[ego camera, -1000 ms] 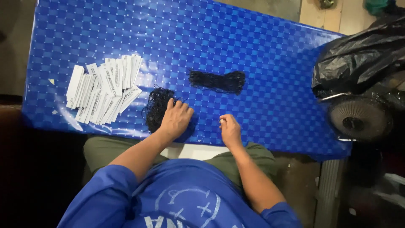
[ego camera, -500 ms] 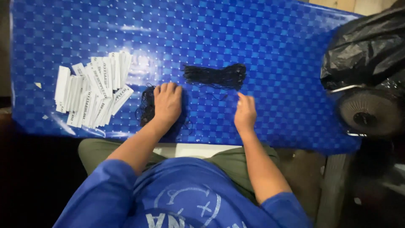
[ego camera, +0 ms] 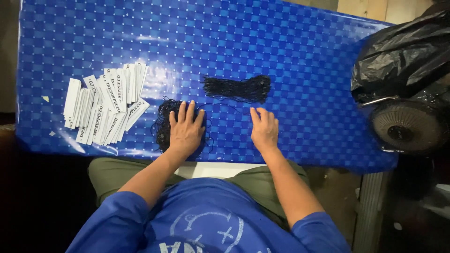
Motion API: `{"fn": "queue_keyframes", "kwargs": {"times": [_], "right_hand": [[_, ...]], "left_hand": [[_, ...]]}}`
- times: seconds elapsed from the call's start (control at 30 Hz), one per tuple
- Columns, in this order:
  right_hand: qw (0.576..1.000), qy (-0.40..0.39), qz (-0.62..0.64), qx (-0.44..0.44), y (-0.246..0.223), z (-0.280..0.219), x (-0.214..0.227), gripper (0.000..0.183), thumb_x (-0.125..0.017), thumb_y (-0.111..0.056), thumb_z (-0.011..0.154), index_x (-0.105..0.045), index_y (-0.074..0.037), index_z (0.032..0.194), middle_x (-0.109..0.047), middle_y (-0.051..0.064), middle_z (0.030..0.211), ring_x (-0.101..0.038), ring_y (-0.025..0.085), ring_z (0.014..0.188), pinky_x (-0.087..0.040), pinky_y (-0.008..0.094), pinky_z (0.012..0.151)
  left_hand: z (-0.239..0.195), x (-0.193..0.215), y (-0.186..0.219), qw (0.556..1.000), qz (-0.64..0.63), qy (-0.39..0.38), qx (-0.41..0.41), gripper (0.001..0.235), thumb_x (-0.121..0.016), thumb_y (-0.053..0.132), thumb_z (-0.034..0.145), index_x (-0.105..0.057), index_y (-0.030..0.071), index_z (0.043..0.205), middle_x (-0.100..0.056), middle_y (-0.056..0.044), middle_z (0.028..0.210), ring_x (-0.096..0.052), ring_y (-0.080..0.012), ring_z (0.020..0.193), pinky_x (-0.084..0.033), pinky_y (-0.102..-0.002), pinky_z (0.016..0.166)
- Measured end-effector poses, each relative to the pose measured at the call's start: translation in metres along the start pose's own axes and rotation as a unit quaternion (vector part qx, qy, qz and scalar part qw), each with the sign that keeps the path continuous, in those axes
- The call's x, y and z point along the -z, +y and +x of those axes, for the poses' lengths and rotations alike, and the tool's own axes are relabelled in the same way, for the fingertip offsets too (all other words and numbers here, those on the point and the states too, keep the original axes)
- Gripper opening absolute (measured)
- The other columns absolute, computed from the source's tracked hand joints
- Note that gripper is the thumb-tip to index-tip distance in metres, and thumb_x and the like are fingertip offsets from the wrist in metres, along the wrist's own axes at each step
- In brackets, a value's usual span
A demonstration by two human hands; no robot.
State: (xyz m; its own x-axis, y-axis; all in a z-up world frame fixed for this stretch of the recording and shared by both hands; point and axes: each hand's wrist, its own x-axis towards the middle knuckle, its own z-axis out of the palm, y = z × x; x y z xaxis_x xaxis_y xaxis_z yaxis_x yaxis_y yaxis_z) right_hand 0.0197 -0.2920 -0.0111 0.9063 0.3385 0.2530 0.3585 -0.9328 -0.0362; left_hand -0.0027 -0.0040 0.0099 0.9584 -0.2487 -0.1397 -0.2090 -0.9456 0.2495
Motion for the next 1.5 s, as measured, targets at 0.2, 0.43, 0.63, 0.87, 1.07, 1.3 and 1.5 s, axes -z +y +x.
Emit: {"fn": "queue_keyframes", "kwargs": {"times": [0.2,0.43,0.63,0.87,1.07,1.3,1.5], "right_hand": [[0.997,-0.013,-0.040,-0.069,0.003,-0.010,-0.001,0.032,-0.051,0.001,0.094,-0.066,-0.009,0.122,-0.052,0.005,0.112,-0.057,0.025,0.088,-0.043,0.038,0.067],[0.991,-0.015,0.016,-0.130,0.007,-0.010,-0.007,0.036,-0.054,-0.001,0.096,-0.060,-0.005,0.132,-0.052,0.008,0.115,-0.057,0.029,0.092,-0.042,0.041,0.070],[1.000,0.014,0.018,0.016,0.006,-0.040,-0.017,0.052,-0.036,-0.048,0.109,-0.059,-0.014,0.140,-0.053,0.009,0.148,-0.050,0.031,0.133,-0.041,0.045,0.097],[0.995,-0.040,0.015,-0.087,-0.008,-0.036,-0.025,0.076,-0.032,-0.065,0.104,-0.050,-0.005,0.147,-0.039,0.016,0.157,-0.041,0.039,0.140,-0.035,0.061,0.103],[0.986,-0.057,0.069,-0.141,-0.011,-0.029,-0.024,0.067,-0.048,-0.048,0.104,-0.042,-0.003,0.153,-0.036,0.020,0.158,-0.040,0.041,0.140,-0.035,0.060,0.104],[0.987,-0.035,0.100,-0.123,-0.009,-0.074,-0.024,0.068,-0.062,-0.038,0.097,-0.043,-0.007,0.155,-0.045,0.019,0.151,-0.043,0.040,0.141,-0.040,0.053,0.104],[0.960,-0.245,0.036,-0.133,-0.011,-0.043,0.017,0.064,-0.063,-0.040,0.094,-0.047,-0.017,0.151,-0.040,0.007,0.157,-0.041,0.032,0.141,-0.048,0.052,0.097]], "left_hand": [[0.003,0.010,0.013,1.000,0.007,-0.026,0.001,0.054,-0.064,0.033,0.098,-0.055,0.011,0.147,-0.032,-0.023,0.163,-0.017,-0.0464,0.153,-0.021,-0.068,0.113],[-0.004,-0.036,0.023,0.987,-0.003,0.145,-0.071,0.062,-0.077,0.029,0.083,-0.060,0.012,0.140,-0.051,-0.017,0.147,-0.047,-0.0390,0.137,-0.039,-0.057,0.104],[-0.001,-0.028,0.037,0.993,0.006,-0.011,-0.116,0.067,-0.063,0.039,0.095,-0.046,0.009,0.152,-0.033,-0.016,0.165,-0.027,-0.0376,0.153,-0.026,-0.061,0.117],[0.021,0.000,0.049,0.985,0.039,-0.165,-0.042,0.083,-0.048,0.059,0.100,-0.030,0.005,0.160,-0.018,-0.016,0.170,-0.010,-0.0404,0.156,-0.014,-0.066,0.120],[0.019,0.000,0.052,0.993,0.022,-0.118,-0.013,0.083,-0.049,0.058,0.099,-0.032,0.002,0.159,-0.016,-0.018,0.171,-0.009,-0.0434,0.156,-0.014,-0.068,0.119],[-0.009,-0.009,0.056,0.990,0.002,-0.089,-0.108,0.083,-0.059,0.052,0.095,-0.033,0.005,0.157,-0.018,-0.020,0.169,-0.015,-0.0441,0.154,-0.023,-0.068,0.116],[-0.004,0.004,0.045,0.987,0.038,-0.147,-0.052,0.081,-0.057,0.054,0.096,-0.033,0.009,0.158,-0.020,-0.015,0.168,-0.017,-0.0396,0.154,-0.024,-0.064,0.118]]}}
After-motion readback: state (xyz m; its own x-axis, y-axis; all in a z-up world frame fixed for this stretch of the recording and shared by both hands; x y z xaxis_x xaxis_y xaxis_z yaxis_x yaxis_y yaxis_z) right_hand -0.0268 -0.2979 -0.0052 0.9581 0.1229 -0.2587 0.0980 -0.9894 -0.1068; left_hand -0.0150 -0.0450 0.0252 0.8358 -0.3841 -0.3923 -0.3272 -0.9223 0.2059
